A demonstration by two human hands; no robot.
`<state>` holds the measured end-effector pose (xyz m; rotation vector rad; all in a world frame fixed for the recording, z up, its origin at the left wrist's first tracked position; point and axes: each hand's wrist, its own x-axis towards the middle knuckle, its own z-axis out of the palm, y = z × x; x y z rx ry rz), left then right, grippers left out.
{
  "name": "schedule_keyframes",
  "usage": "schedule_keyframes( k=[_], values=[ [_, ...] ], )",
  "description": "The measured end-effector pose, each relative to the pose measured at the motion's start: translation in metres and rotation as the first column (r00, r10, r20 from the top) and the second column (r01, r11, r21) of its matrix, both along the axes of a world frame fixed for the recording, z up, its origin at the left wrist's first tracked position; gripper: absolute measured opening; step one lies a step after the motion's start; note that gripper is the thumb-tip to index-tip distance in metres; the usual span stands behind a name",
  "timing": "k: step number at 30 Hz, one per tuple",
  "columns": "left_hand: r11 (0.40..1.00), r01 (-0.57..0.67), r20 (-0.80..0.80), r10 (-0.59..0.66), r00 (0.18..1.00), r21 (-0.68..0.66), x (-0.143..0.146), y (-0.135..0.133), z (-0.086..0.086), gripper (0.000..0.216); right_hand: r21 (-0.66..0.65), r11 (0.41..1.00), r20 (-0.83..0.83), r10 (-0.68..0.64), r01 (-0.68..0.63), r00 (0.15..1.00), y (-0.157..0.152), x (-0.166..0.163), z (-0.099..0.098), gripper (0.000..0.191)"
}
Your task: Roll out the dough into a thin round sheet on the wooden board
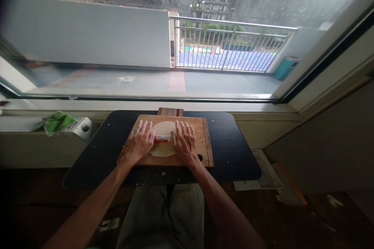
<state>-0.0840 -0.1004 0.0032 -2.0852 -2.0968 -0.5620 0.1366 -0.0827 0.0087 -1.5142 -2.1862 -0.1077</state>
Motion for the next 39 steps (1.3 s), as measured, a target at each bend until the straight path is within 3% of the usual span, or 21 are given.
schedule_keyframes(
  k=[4, 8, 16, 23, 28, 35, 39],
  values=[
    [1.0, 0.0, 0.031, -0.001, 1.0, 0.019, 0.002, -0.015, 0.0, 0.067, -0.032, 0.999, 0.018, 0.025, -0.024, 1.0, -0.013, 0.003, 0.0, 0.062],
    [0.999, -0.001, 0.061, -0.001, 0.998, 0.043, 0.002, -0.01, 0.002, 0.066, -0.049, 0.999, 0.038, 0.025, -0.023, 0.999, -0.005, 0.003, 0.003, 0.06],
    [0.991, -0.041, 0.083, 0.031, 0.996, 0.128, 0.001, 0.042, -0.004, 0.064, -0.013, 0.998, 0.015, -0.062, 0.062, 0.998, 0.045, -0.008, 0.0, 0.061],
    [0.993, -0.095, 0.044, 0.092, 0.995, 0.073, 0.001, 0.096, 0.009, 0.069, -0.101, 0.994, -0.037, -0.049, 0.045, 0.998, 0.102, -0.019, 0.021, 0.06],
    [0.989, -0.114, 0.068, 0.109, 0.992, 0.089, -0.003, 0.124, 0.015, 0.061, -0.179, 0.982, -0.048, -0.066, 0.056, 0.997, 0.124, -0.024, 0.03, 0.059],
    [0.994, -0.103, 0.06, 0.1, 0.993, 0.034, -0.007, 0.14, 0.015, 0.062, -0.268, 0.957, -0.033, -0.123, 0.109, 0.992, 0.129, -0.027, 0.033, 0.061],
    [0.988, -0.15, 0.08, 0.151, 0.985, -0.022, -0.002, 0.127, 0.016, 0.064, -0.203, 0.969, 0.016, -0.138, 0.139, 0.99, 0.117, -0.027, 0.026, 0.056]
  ],
)
